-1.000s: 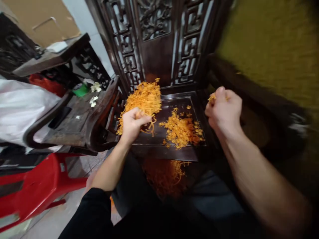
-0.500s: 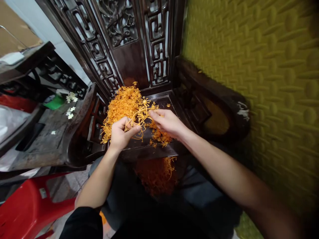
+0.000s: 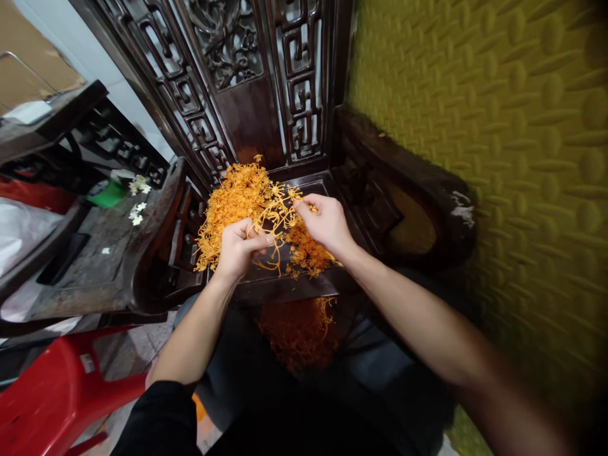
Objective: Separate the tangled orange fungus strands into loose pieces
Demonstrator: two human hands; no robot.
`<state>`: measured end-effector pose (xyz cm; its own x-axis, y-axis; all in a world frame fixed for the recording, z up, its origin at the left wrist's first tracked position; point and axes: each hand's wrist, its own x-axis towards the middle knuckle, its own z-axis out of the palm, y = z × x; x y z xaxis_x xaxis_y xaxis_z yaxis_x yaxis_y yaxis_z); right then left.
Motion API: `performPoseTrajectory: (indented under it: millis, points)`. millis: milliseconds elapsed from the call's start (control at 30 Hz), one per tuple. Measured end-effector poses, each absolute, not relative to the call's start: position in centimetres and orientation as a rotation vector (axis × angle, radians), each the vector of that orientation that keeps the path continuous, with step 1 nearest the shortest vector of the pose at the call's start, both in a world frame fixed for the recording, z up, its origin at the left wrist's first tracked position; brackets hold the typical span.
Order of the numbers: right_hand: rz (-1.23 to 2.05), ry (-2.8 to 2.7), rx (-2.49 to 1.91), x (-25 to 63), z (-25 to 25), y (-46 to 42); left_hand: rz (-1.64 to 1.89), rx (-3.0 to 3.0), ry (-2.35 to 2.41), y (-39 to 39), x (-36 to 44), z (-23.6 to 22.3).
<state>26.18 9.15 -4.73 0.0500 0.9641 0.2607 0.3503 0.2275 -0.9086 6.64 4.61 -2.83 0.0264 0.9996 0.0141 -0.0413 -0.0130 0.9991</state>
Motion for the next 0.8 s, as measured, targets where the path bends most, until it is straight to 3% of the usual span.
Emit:
performPoseTrajectory:
  millis: [233, 433, 600, 800]
  points:
    - [0.833, -1.329, -1.308, 25.8, -5.5, 10.5, 1.205, 1.061, 1.145, 5.1, 7.0, -2.1]
    - [1.067, -0.769, -1.244, 29.8, -4.6, 12.7, 1.348, 1.070, 1.148, 4.8, 4.4, -0.9]
    - [1.430, -1.205, -1.186, 29.6, -4.1, 11.4, 1.287, 1.059, 1.114, 5.2, 3.5, -1.3]
    - [0.774, -2.364, -2.044, 28.6, -7.3, 12.1, 1.196, 1.118, 1.127, 4.8, 3.3, -2.1]
